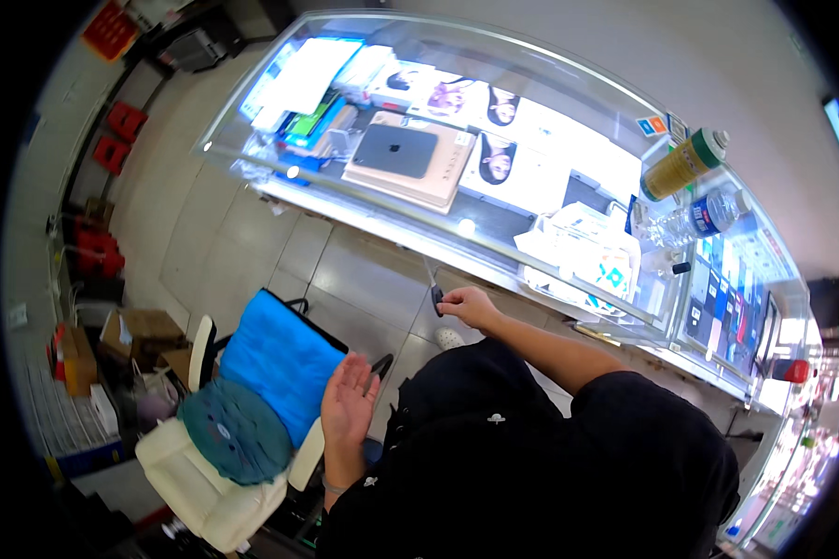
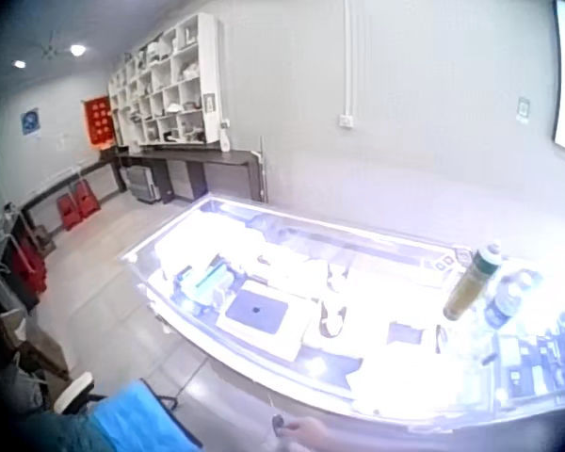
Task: The person unwraps a white cable, cuts a wire with scissors, and then manipulates internal components inside a computer chassis while sorting through items in a small bin.
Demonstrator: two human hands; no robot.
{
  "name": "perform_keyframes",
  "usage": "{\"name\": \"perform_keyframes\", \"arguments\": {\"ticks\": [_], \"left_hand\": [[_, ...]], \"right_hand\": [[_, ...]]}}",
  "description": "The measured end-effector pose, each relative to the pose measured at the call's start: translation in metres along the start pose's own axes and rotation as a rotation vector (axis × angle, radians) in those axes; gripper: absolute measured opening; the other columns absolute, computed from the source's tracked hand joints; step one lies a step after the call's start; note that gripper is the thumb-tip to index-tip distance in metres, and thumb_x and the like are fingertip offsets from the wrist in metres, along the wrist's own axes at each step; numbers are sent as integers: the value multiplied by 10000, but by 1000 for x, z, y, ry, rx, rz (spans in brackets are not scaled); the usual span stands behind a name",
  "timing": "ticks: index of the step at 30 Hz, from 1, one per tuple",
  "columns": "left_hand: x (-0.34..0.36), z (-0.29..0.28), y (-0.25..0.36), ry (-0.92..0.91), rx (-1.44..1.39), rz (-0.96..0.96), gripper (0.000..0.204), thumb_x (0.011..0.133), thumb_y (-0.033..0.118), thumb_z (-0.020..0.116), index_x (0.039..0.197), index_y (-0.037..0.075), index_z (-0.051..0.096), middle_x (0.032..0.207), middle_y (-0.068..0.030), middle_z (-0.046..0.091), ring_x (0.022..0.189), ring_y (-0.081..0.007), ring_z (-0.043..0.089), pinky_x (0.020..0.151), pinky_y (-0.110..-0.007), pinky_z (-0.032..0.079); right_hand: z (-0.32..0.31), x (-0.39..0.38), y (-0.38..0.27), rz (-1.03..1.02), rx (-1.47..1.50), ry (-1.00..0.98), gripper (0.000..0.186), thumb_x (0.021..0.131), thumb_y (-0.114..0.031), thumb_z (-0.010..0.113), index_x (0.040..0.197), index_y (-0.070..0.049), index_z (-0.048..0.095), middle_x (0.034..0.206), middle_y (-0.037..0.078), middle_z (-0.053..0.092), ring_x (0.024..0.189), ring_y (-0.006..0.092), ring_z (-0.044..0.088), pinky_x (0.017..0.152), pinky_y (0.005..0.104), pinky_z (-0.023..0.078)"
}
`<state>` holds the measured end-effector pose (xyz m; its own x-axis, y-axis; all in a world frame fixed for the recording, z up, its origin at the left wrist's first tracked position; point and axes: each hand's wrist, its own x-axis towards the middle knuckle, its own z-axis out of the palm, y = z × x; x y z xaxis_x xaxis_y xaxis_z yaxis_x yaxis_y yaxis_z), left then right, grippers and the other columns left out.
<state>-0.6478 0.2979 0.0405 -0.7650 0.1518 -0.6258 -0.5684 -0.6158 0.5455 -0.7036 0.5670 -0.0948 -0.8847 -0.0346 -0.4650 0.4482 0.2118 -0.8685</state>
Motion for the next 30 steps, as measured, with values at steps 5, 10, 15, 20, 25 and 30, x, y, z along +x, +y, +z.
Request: {"name": "perform_keyframes", "arguments": {"ticks": [5,10,15,20,25,30], "left_hand": [[49,43,23,-36,87,-112,368,874,294,486,1158,60,468,1230,-140,456,1119,-241,431,948,-392,346],[92,85,23,-145,237,-316,330,885,286,463,1125,59,483,1204,-134,472,1117,-252,451,918,-382,376],[123,143,9,-519,461,-538,262,903,264,453,1029,49,533,1083,-119,558,1033,-246,523,876,-370,408],[142,191,-15,-876,778,-760,178,865,182,536,777,27,528,882,-115,586,915,-240,551,830,-370,429],[141,229,-85,-1077,978,-959,257,889,232,515,699,59,503,700,-60,531,736,-195,541,716,-320,441],[57,269,-194,-1196,1086,-1328,489,957,365,319,517,151,302,444,39,261,385,-84,223,450,-246,237]], "right_hand": [[-9,2,12,126,176,6,324,718,-325,696,881,-46,676,755,72,654,654,134,585,616,274,459],[-41,-31,46,290,254,223,317,741,-310,681,897,-34,670,701,55,626,605,112,541,562,264,434],[-66,-85,68,291,518,605,263,771,-258,667,854,-9,652,603,13,551,470,86,451,421,256,353],[-36,-162,83,292,816,1043,236,760,-230,685,834,-10,641,566,-4,508,425,68,403,372,245,292],[26,-258,109,441,749,1384,289,733,-282,715,866,-31,664,704,51,634,589,100,548,552,249,436],[85,-334,148,388,957,1742,224,757,-205,692,898,-36,656,799,40,637,719,98,562,627,239,436]]}}
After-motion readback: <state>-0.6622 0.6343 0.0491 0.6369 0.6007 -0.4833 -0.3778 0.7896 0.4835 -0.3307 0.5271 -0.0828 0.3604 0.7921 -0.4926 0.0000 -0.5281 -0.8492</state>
